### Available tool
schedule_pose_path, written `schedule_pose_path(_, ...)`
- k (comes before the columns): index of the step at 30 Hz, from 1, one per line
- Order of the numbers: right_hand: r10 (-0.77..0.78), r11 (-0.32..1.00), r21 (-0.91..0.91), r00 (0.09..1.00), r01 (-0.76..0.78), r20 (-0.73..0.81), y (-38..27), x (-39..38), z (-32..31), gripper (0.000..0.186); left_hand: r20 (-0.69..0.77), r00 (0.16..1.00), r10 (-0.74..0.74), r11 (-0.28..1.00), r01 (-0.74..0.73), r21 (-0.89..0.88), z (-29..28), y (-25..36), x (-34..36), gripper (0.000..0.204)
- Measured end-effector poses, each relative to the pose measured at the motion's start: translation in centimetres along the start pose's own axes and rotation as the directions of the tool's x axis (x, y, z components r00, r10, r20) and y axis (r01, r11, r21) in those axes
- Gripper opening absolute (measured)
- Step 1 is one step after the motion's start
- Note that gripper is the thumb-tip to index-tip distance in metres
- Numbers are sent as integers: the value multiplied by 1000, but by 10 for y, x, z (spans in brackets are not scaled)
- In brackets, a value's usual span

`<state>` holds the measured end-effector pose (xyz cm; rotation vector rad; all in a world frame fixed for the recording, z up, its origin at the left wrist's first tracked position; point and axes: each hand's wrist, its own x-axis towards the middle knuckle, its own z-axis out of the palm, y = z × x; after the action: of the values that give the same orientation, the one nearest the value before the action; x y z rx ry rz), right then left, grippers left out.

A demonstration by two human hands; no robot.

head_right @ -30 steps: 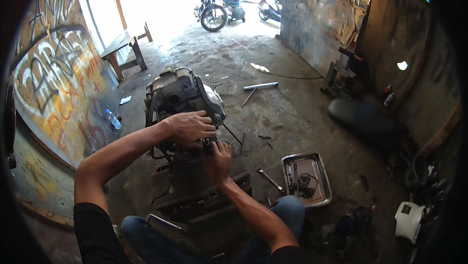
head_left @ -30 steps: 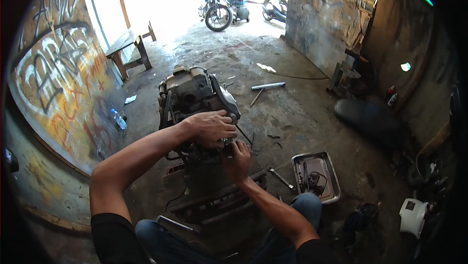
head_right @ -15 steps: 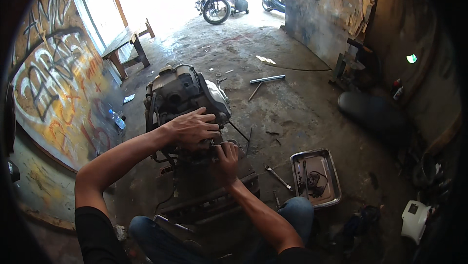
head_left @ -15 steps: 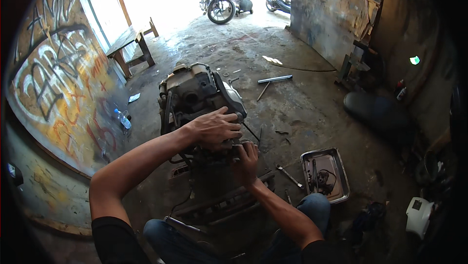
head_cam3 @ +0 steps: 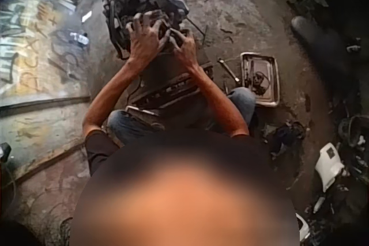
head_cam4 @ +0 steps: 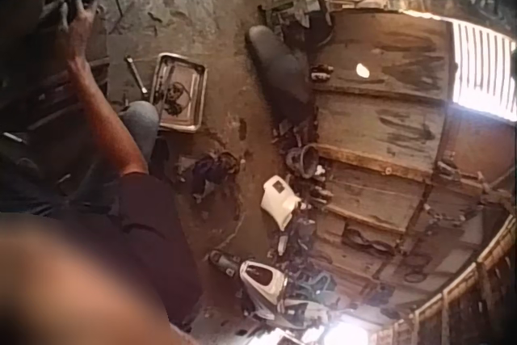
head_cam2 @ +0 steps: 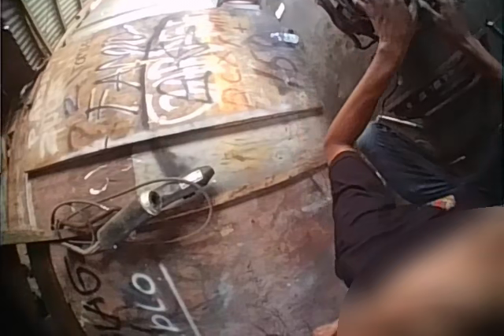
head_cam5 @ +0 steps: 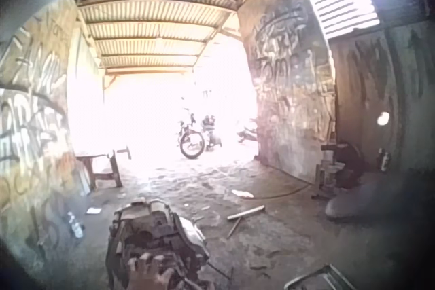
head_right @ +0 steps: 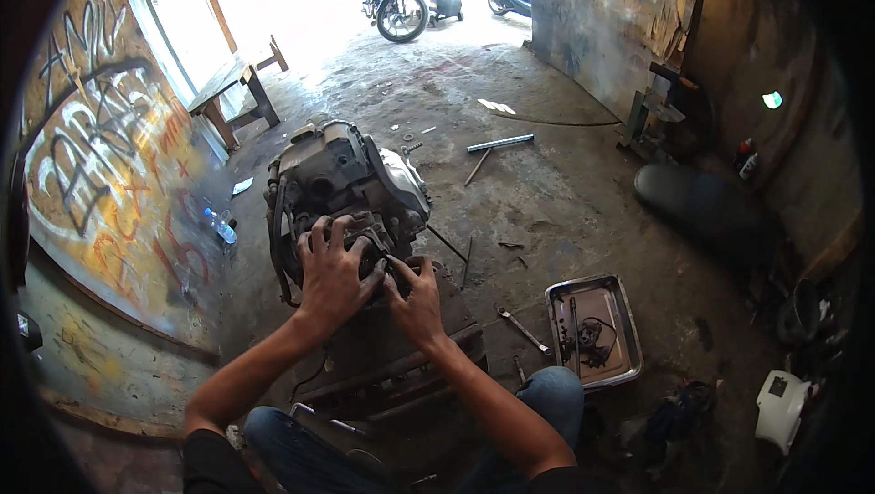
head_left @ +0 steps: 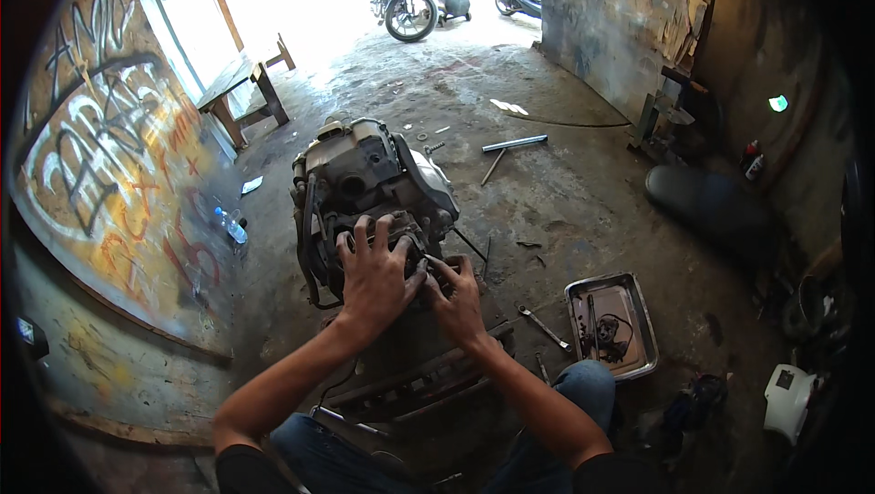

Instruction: The recorder is shown working on an engine, specifically adjusting components near the cylinder head.

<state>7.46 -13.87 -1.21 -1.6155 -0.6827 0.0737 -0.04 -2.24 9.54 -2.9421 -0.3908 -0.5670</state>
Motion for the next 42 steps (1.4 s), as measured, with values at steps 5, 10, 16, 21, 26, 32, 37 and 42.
schedule_pose_path(5,29,997,-69,992,-20,119,-4,6,-8,44,-51,989,-137,987,141,84,10,14,5,41)
schedule_pose_path(10,53,999,-9,986,-52,161,15,4,-7,52,119,953,-278,949,253,189,5,38,23,47)
schedule_pose_path(16,-110,994,6,987,110,119,30,-2,-4,52,62,897,-438,897,441,-42,14,40,21,51)
schedule_pose_path(21,-121,993,19,984,119,129,34,0,-3,48,-51,882,-469,882,464,-83,28,43,19,49)
schedule_pose_path(26,-58,996,72,987,47,151,14,1,-4,39,-203,842,-501,865,478,-152,6,19,32,41)
schedule_pose_path(32,42,948,312,997,-59,62,23,0,5,37,43,932,-361,933,360,29,3,39,24,39)
schedule_pose_path(37,30,930,365,998,-47,53,30,3,18,39,166,885,-436,900,426,92,4,45,26,42)
schedule_pose_path(42,11,901,432,997,-44,78,30,2,15,42,101,861,-499,859,506,-78,14,44,21,43)
